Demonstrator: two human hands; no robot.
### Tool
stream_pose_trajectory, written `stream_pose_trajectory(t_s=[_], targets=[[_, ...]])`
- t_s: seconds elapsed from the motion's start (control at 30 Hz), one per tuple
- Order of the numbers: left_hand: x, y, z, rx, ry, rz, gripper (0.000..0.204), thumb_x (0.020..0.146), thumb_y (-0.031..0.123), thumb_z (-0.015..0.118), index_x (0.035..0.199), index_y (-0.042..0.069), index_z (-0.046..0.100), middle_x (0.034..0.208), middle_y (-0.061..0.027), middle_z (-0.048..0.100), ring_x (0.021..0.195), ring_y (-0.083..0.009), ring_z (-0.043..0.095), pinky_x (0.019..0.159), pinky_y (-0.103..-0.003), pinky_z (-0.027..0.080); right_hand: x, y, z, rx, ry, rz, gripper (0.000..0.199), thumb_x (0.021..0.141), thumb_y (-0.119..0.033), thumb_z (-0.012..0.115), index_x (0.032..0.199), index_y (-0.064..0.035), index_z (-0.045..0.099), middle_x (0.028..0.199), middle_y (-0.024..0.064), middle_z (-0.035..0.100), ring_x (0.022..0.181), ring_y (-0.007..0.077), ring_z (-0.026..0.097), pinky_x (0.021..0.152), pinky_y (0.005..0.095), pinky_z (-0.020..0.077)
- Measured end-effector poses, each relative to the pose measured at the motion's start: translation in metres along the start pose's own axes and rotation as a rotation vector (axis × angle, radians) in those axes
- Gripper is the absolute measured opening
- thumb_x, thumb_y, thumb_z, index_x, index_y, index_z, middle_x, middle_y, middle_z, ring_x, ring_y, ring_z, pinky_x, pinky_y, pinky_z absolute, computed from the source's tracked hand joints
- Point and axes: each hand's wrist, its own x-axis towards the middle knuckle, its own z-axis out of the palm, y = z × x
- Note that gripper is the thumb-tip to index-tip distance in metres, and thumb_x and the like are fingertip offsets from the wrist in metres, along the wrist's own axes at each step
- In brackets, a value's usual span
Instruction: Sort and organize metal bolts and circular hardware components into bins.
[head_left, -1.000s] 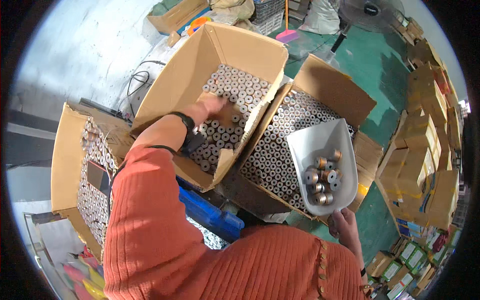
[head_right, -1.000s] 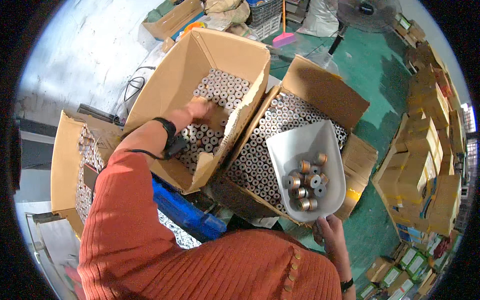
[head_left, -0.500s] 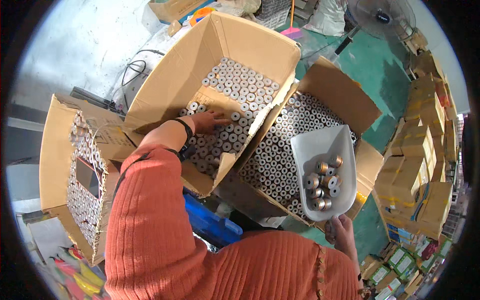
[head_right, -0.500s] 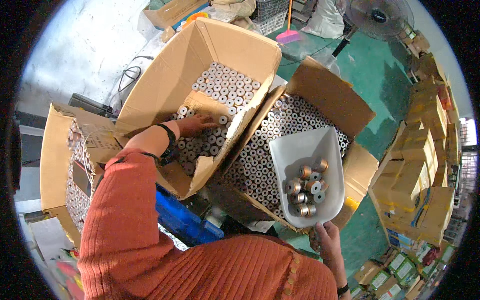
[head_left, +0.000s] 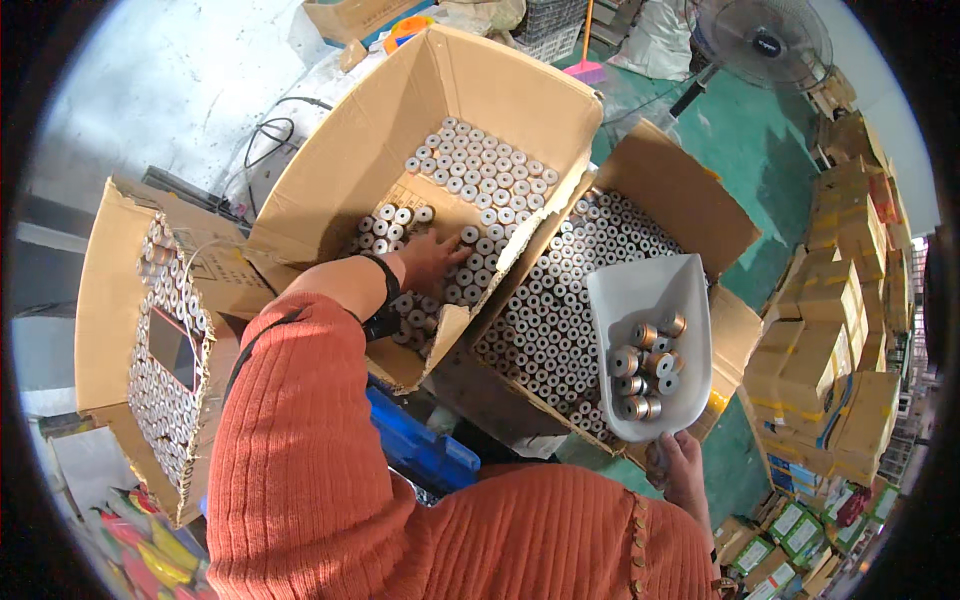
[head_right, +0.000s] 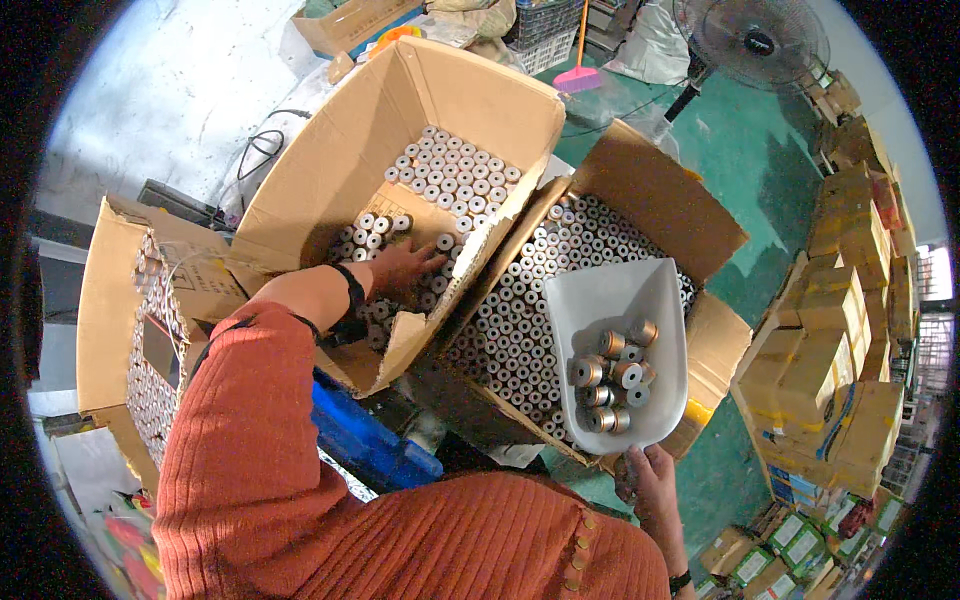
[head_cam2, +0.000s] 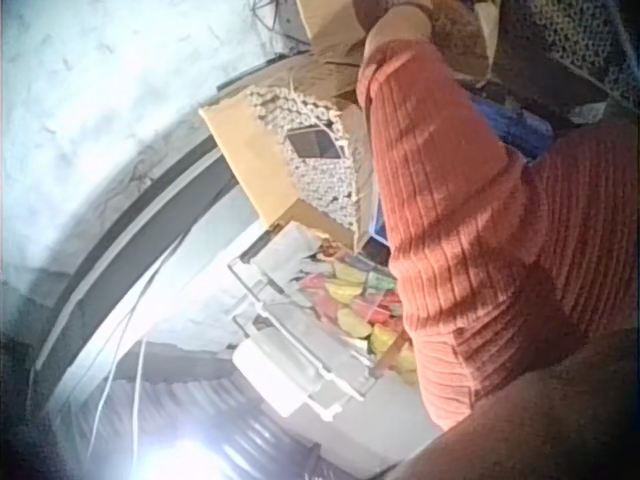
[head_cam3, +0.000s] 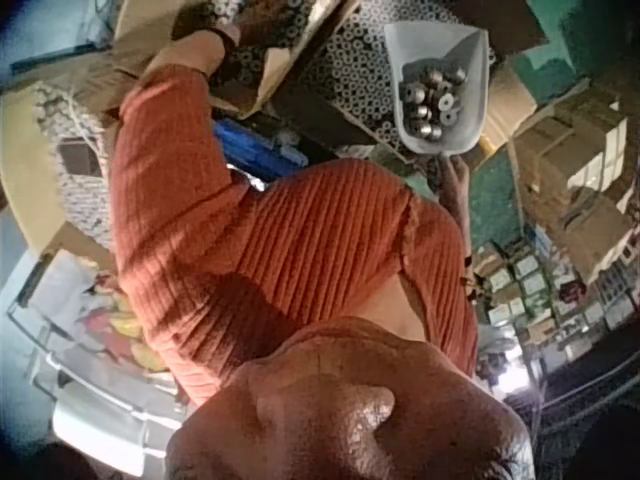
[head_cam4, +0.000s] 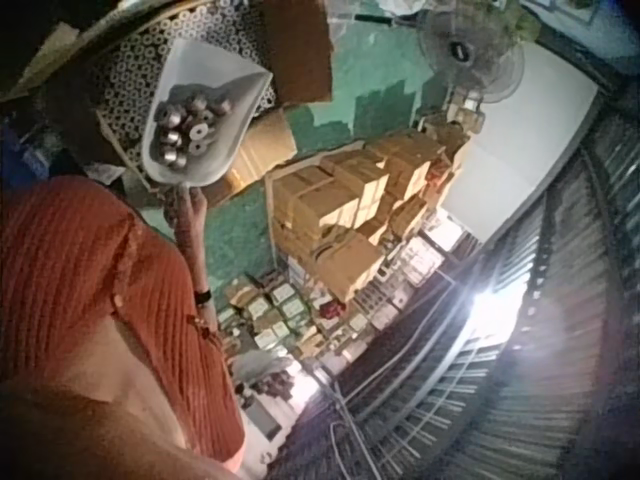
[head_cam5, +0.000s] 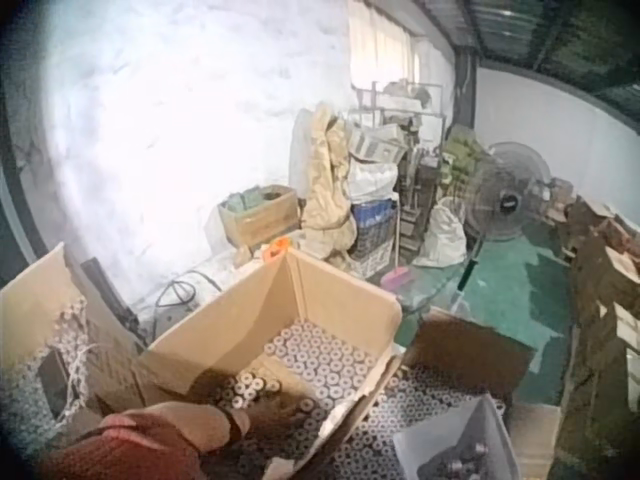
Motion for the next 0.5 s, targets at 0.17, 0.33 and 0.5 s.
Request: stream_pose_trajectory(t_s=[0.17, 0.33, 0.5], targets=[[0.011, -0.004, -0.018, -0.162, 0.044, -0.190, 0.100, 0.070, 0.036, 0.084, 0.153, 0.028, 0.030, 0.156, -0.0209, 0.024, 0.118, -0.0500, 0.050, 0.089, -0.053, 0.053, -0.004, -0.004, 0.001, 0.074, 0.048, 0.032, 0.019, 0.099, -0.023, 0.053, 0.101, -0.0041, 0.052, 0.067, 0.0048, 0.052, 0.045, 0.0125, 0.045, 0.036, 0.0267, 0.0331], [0.028, -0.026, 0.033, -0.014, 0.228, -0.045, 0.088, 0.073, 0.029, 0.080, 0.148, 0.031, 0.036, 0.154, -0.0207, 0.027, 0.118, -0.0501, 0.048, 0.095, -0.052, 0.051, -0.004, 0.002, -0.001, 0.113, 0.008, 0.030, 0.020, 0.099, -0.024, 0.053, 0.101, -0.0043, 0.051, 0.069, 0.0047, 0.052, 0.045, 0.0120, 0.044, 0.037, 0.0269, 0.0332], [0.030, -0.034, 0.019, -0.213, 0.161, 0.016, 0.072, 0.074, 0.036, 0.073, 0.141, 0.030, 0.048, 0.151, -0.0214, 0.035, 0.132, -0.0510, 0.036, 0.103, -0.057, 0.044, -0.004, -0.002, 0.009, 0.049, 0.012, 0.021, 0.019, 0.099, -0.024, 0.053, 0.100, -0.0050, 0.052, 0.070, 0.0041, 0.052, 0.046, 0.0117, 0.043, 0.038, 0.0267, 0.0330]])
